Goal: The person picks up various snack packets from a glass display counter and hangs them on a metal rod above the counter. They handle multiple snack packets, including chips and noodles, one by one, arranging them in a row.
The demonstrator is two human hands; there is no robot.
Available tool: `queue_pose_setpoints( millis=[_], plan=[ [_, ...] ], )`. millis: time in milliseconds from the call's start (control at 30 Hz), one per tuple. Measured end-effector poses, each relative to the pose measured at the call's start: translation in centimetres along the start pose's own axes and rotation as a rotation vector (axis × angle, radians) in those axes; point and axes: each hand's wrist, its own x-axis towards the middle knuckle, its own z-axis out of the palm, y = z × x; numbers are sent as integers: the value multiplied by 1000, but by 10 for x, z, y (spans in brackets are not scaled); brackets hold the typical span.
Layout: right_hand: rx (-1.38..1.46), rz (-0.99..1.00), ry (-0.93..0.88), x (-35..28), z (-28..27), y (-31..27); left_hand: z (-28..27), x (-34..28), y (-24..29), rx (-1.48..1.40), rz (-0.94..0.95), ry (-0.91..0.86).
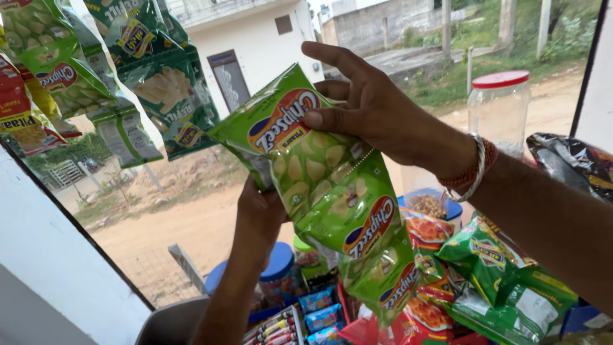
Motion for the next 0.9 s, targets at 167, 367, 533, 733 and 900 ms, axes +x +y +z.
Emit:
queue_pose_setpoints(
  millis=[167, 367, 533, 733, 900],
  plan=[
    [-155, 46, -10, 6, -16, -12, -13, 28, 4, 134, 139, 40],
    [-124, 126, 2, -5, -35, -4, -29, 71, 23, 370, 431, 93],
    [-127, 192, -88, -18, -46, 4, -41, 101, 45, 401, 625, 26],
    [-145, 325, -39, -23, -52, 12, -47, 109, 75, 840, 962, 283],
    [-239, 406, 31, -21, -56, 20, -48, 107, 99, 1126, 1101, 298]
  ],
)
